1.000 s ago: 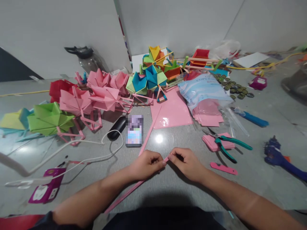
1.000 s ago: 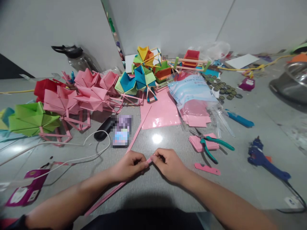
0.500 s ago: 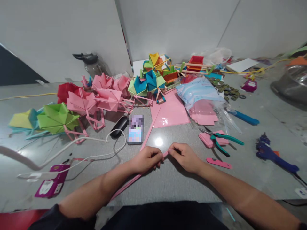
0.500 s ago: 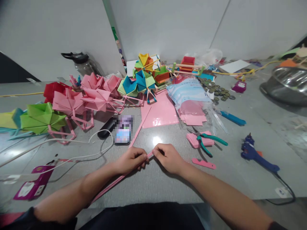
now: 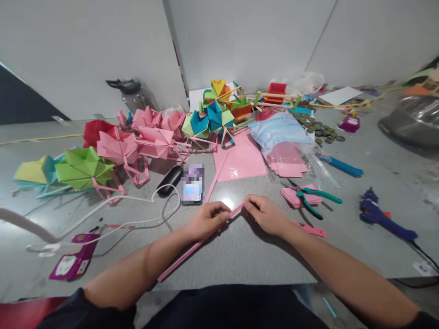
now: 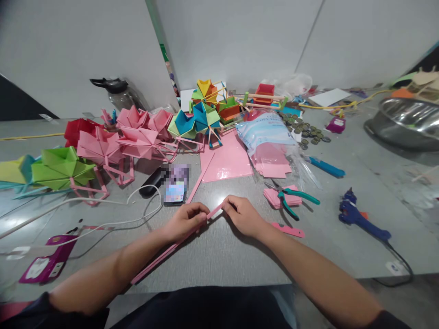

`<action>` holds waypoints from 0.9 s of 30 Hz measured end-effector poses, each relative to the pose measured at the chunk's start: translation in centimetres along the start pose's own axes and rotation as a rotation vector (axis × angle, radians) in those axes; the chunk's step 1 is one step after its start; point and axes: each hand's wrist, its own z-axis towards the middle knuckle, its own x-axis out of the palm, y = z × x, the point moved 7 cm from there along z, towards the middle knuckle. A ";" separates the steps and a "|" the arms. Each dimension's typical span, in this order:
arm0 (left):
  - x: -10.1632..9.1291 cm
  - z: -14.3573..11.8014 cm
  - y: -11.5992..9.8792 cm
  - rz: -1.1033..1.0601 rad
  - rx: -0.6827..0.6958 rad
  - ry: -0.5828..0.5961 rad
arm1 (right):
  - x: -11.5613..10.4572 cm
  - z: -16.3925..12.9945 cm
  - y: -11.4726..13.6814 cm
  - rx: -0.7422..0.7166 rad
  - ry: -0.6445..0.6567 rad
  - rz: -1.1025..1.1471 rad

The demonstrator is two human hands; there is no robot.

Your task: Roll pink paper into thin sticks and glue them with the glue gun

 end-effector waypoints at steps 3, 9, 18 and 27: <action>0.1 -0.1 -0.1 0.074 0.006 0.018 | -0.9 0.2 -0.2 0.020 -0.071 0.005; 0.5 -0.2 -0.6 0.125 0.000 0.054 | -1.7 0.5 0.0 0.012 -0.154 0.071; -0.5 0.5 -0.6 -0.098 0.037 -0.030 | -1.2 0.3 -0.6 0.020 -0.188 0.133; 0.0 0.0 -0.6 -0.031 -0.041 0.017 | 0.2 -0.4 -0.1 0.016 -0.090 0.220</action>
